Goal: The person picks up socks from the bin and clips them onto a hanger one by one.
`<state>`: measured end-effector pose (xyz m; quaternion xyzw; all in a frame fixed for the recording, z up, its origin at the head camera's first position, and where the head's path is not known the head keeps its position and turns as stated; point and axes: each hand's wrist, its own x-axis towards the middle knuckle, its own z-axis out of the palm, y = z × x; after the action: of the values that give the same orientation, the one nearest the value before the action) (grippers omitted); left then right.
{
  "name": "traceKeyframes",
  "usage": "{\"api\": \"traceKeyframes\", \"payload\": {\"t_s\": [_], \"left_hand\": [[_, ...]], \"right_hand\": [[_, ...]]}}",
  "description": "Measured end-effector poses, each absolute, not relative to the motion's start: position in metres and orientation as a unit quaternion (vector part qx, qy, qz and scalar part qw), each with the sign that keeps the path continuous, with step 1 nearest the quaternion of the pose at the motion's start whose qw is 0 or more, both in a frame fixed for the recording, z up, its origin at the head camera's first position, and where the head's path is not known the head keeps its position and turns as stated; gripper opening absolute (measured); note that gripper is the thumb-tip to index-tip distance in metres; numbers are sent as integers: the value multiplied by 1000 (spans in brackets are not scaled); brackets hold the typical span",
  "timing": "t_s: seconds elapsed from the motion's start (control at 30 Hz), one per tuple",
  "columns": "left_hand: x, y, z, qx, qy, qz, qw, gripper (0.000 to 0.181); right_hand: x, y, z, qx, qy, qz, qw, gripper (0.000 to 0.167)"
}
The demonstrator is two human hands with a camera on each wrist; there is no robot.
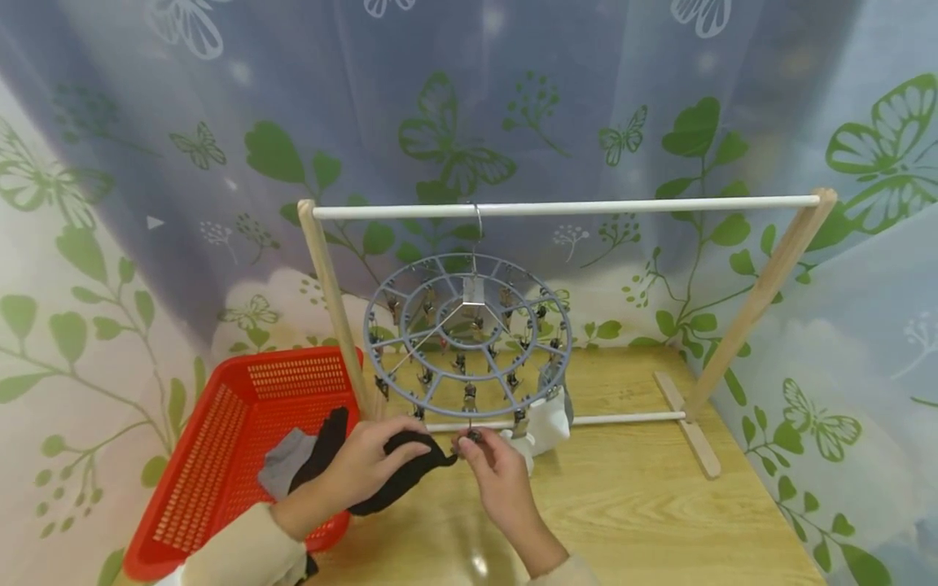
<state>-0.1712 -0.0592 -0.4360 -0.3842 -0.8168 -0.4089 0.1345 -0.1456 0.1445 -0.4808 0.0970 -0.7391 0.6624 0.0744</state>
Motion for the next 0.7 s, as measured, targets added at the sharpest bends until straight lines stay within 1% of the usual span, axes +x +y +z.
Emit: {"api": "traceKeyframes", "payload": {"t_s": [0.27,0.53,0.7], "left_hand": [[-170,-58,-437,-380,-817,-421,103,16],[-170,-58,-443,-379,-828,-403,88,15],[-171,-59,-445,-373,-832,-403,80,16]], "right_hand": [[-145,145,-481,105,-745,654,81,23],[-146,145,-484,110,-742,656,81,20],[-146,145,-485,108,-749,648,90,20]]}}
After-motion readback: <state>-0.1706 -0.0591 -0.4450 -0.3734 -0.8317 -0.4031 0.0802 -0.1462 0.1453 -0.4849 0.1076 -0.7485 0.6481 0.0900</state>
